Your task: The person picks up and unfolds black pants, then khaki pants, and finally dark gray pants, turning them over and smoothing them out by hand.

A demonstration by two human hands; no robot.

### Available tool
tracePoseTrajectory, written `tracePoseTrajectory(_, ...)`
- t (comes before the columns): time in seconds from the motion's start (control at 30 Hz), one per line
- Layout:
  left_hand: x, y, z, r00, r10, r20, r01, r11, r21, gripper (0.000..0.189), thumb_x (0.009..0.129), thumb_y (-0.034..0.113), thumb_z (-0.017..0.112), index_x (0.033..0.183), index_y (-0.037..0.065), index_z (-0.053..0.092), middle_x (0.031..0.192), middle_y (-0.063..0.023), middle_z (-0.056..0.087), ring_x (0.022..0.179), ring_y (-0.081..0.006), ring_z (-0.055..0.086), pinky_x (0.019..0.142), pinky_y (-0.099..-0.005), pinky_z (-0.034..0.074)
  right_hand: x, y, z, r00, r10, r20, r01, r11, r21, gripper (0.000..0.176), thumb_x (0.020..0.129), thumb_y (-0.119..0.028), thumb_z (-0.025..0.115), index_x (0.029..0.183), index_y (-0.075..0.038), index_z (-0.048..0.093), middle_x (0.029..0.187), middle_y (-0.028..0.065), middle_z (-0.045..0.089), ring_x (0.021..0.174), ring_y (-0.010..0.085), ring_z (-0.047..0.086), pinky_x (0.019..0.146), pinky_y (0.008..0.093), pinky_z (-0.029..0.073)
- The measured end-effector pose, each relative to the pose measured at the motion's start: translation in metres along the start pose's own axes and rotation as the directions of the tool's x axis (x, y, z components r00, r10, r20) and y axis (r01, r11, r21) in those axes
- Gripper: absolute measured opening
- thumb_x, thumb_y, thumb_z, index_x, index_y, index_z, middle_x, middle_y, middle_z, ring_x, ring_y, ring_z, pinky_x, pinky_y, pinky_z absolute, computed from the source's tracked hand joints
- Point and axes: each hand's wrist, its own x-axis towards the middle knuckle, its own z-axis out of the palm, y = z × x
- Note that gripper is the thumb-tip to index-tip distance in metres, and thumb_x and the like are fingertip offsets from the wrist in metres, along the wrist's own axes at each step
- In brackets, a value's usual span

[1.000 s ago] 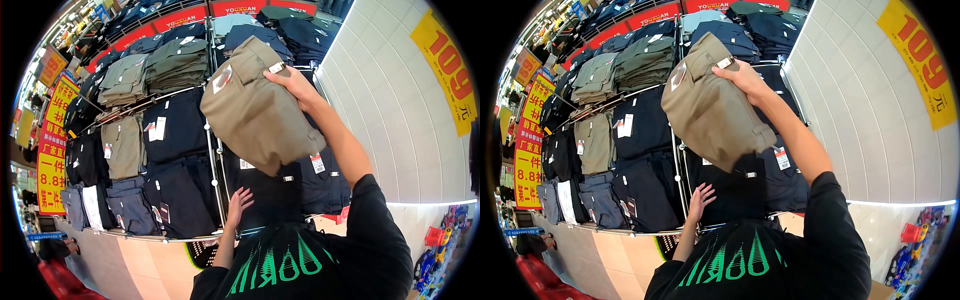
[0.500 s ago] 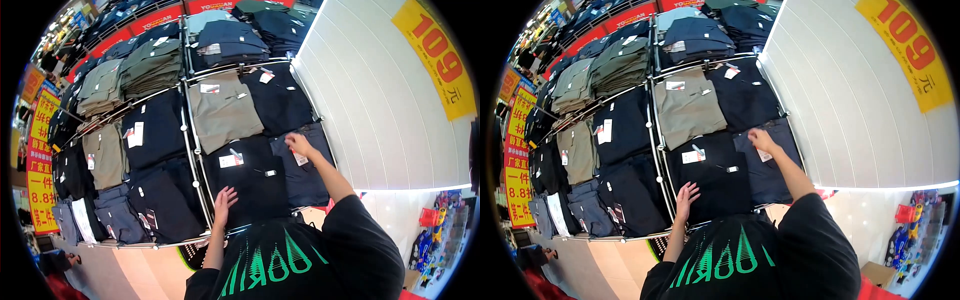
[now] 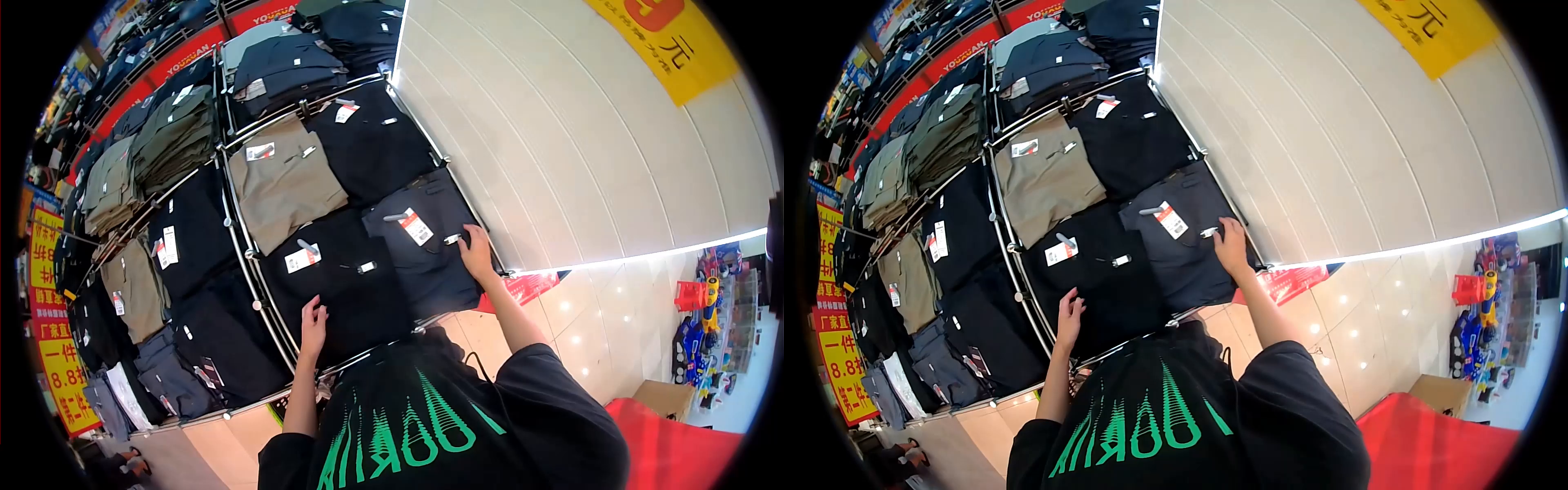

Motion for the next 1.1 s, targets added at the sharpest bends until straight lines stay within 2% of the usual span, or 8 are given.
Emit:
tracePoseTrajectory(0.27, -0.054, 0.034, 0.072, 0.978, 0.209, 0.018, -0.194, 0.871, 0.451, 0.050, 0.088, 0.023, 0.058, 0.131, 0.004, 0.041, 0.140, -0.0223, 0.031, 0.128, -0.0358, 0.034, 0.106, -0.0376, 0.030, 0.049, -0.001, 0.036, 0.975, 0.215, 0.052, -0.199, 0.954, -0.225, 0.075, 0.073, -0.040, 0.072, 0.129, -0.001, 0.042, 0.126, 0.0188, 0.045, 0.118, 0.0368, 0.041, 0.096, 0.0496, 0.035)
tracePoseTrajectory(0.5, -0.075, 0.071, 0.133, 0.982, 0.189, -0.022, -0.161, 0.887, 0.433, 0.050, 0.089, 0.023, 0.058, 0.131, 0.003, 0.041, 0.136, -0.0209, 0.037, 0.127, -0.0356, 0.037, 0.105, -0.0372, 0.030, 0.055, -0.030, 0.019, 0.974, 0.050, 0.219, 0.031, 0.935, -0.354, 0.041, 0.073, -0.029, 0.070, 0.100, -0.003, 0.054, 0.094, 0.0133, 0.061, 0.091, 0.0295, 0.057, 0.081, 0.0449, 0.036)
tracePoseTrajectory(0.6, -0.069, 0.100, 0.156, 0.979, 0.194, -0.063, -0.163, 0.930, 0.329, 0.047, 0.091, 0.022, 0.055, 0.130, 0.001, 0.041, 0.131, -0.0202, 0.044, 0.123, -0.0334, 0.043, 0.103, -0.0353, 0.033, 0.042, -0.045, 0.014, 0.936, -0.228, 0.268, 0.294, 0.926, -0.238, 0.028, 0.071, -0.022, 0.067, 0.088, -0.004, 0.055, 0.083, 0.0116, 0.063, 0.079, 0.0288, 0.060, 0.076, 0.0423, 0.038)
tracePoseTrajectory(0.67, -0.057, 0.092, 0.178, 0.996, 0.056, -0.075, -0.063, 0.995, -0.083, 0.043, 0.094, 0.022, 0.052, 0.129, -0.001, 0.042, 0.128, -0.0151, 0.048, 0.118, -0.0233, 0.049, 0.099, -0.0313, 0.038, 0.017, -0.073, 0.008, 0.881, -0.347, 0.322, 0.404, 0.906, -0.129, 0.024, 0.071, -0.019, 0.065, 0.086, -0.004, 0.055, 0.080, 0.0113, 0.062, 0.077, 0.0291, 0.060, 0.075, 0.0423, 0.038)
tracePoseTrajectory(0.77, -0.038, 0.119, 0.207, 0.988, -0.144, -0.050, 0.093, 0.833, -0.545, 0.048, 0.095, 0.031, 0.051, 0.130, 0.000, 0.041, 0.118, -0.0098, 0.054, 0.107, -0.0152, 0.053, 0.092, -0.0272, 0.042, -0.024, -0.095, 0.013, 0.820, -0.436, 0.371, 0.407, 0.900, 0.159, 0.024, 0.073, -0.016, 0.062, 0.092, -0.003, 0.056, 0.079, 0.0103, 0.059, 0.080, 0.0303, 0.059, 0.077, 0.0433, 0.039)
tracePoseTrajectory(0.83, -0.017, 0.102, 0.210, 0.961, -0.275, 0.019, 0.230, 0.762, -0.606, 0.047, 0.093, 0.035, 0.054, 0.124, 0.002, 0.045, 0.108, -0.0070, 0.057, 0.101, -0.0139, 0.054, 0.087, -0.0276, 0.044, -0.046, -0.100, 0.013, 0.805, -0.502, 0.314, 0.414, 0.856, 0.308, 0.028, 0.075, -0.012, 0.059, 0.100, -0.001, 0.055, 0.085, 0.0120, 0.058, 0.087, 0.0310, 0.057, 0.081, 0.0448, 0.040)
tracePoseTrajectory(0.97, 0.007, 0.094, 0.223, 0.914, -0.387, -0.125, 0.194, 0.685, -0.702, 0.041, 0.089, 0.023, 0.062, 0.118, -0.003, 0.051, 0.110, -0.0090, 0.058, 0.097, -0.0183, 0.056, 0.084, -0.0324, 0.046, -0.049, -0.081, 0.004, 0.592, -0.546, 0.593, 0.424, 0.836, 0.347, 0.041, 0.076, -0.012, 0.060, 0.113, 0.002, 0.050, 0.101, 0.0151, 0.051, 0.101, 0.0323, 0.049, 0.091, 0.0430, 0.038)
tracePoseTrajectory(1.1, 0.023, 0.103, 0.229, 0.909, -0.357, -0.215, 0.161, 0.777, -0.609, 0.037, 0.090, 0.023, 0.059, 0.115, -0.004, 0.055, 0.113, -0.0130, 0.058, 0.098, -0.0195, 0.056, 0.083, -0.0330, 0.047, -0.019, -0.068, -0.044, 0.674, -0.551, 0.493, 0.453, 0.835, 0.313, 0.071, 0.072, -0.025, 0.073, 0.131, -0.002, 0.041, 0.123, 0.0178, 0.045, 0.116, 0.0362, 0.044, 0.098, 0.0393, 0.036)
